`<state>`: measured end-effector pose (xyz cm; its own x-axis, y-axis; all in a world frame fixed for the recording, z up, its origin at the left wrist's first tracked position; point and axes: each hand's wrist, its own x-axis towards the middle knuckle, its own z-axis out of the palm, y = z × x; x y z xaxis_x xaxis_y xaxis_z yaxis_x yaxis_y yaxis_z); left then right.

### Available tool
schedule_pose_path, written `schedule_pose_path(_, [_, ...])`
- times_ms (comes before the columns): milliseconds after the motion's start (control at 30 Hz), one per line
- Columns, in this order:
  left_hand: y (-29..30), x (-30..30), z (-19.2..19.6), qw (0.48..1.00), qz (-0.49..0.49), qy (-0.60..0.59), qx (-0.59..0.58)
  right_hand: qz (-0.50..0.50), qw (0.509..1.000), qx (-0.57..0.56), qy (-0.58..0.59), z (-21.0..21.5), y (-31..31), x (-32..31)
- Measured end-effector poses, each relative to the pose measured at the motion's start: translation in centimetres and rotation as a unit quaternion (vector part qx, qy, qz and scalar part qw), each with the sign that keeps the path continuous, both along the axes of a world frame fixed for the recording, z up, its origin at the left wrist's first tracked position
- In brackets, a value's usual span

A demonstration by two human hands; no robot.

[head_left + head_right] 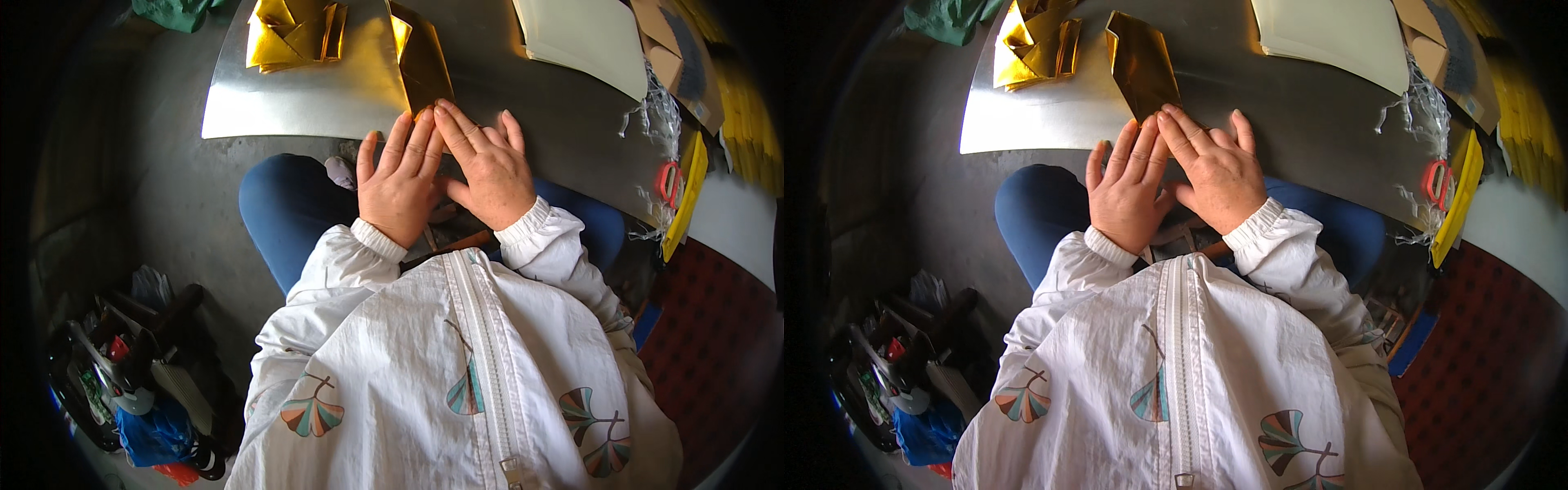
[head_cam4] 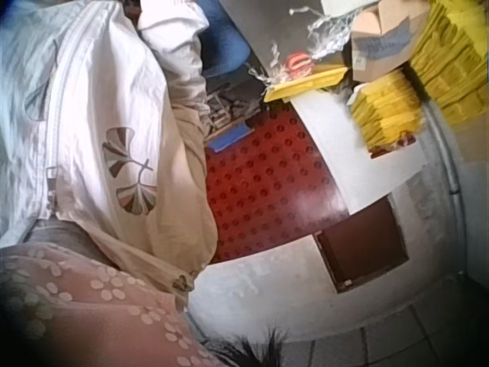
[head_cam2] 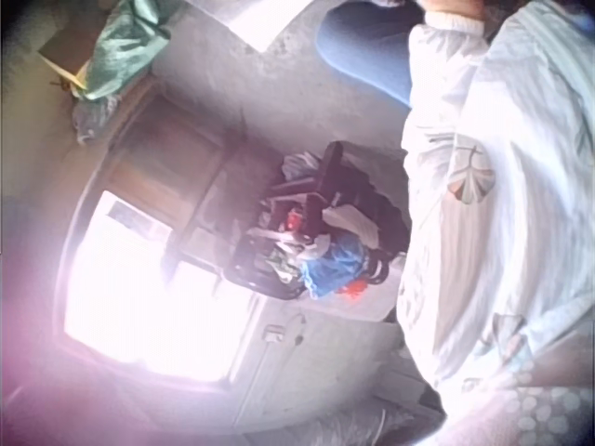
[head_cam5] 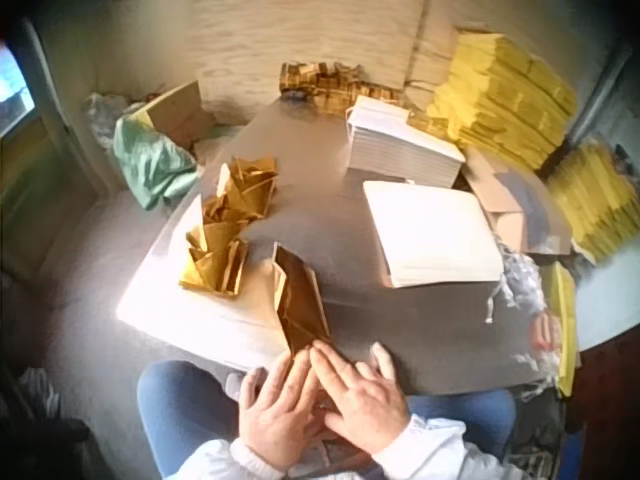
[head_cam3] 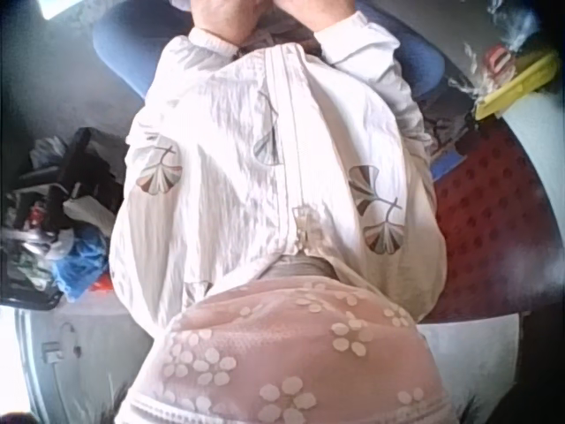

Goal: The person folds a gold-colored sheet of paper by hand into a small triangular packet, repeating the process with a second sheet. The finished packets are placed on the table next to a stack of similar items.

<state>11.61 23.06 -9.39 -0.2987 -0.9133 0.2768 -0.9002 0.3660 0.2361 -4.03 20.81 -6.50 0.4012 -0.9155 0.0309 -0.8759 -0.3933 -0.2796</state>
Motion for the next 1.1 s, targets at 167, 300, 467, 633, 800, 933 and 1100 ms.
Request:
schedule_pose_path(167, [0.7,0.7,0.1,1.0,0.0,-0.03,-0.006,-0.005,0.999,-0.032,-0.019,-0.9,0.6,0.0])
schedule_pose_path(300, [0.1,1.9,1.1,0.996,-0.051,0.051,0.055,-0.019,0.999,-0.025,-0.013,-0.7,0.4,0.3])
schedule_pose_path(467, [-2.6,3.6,1.8,0.996,-0.008,0.086,-0.01,-0.015,0.999,-0.021,-0.026,-0.4,0.4,0.5])
schedule_pose_path(633, [-4.8,2.6,1.1,0.995,-0.093,0.025,0.012,-0.013,0.998,-0.048,-0.031,-0.7,0.3,0.5])
schedule_pose_path(800, [-5.3,3.5,1.4,0.99,-0.127,-0.06,-0.002,-0.003,0.996,-0.073,-0.042,-0.7,0.3,0.3])
schedule_pose_path(933, [-6.0,3.7,1.6,0.987,-0.147,-0.057,0.026,0.001,0.994,-0.102,-0.036,-1.0,0.4,0.4])
schedule_pose_path(1100, [-7.0,3.8,1.8,0.982,-0.188,-0.03,0.004,0.01,0.992,-0.127,-0.021,-1.5,0.0,0.4])
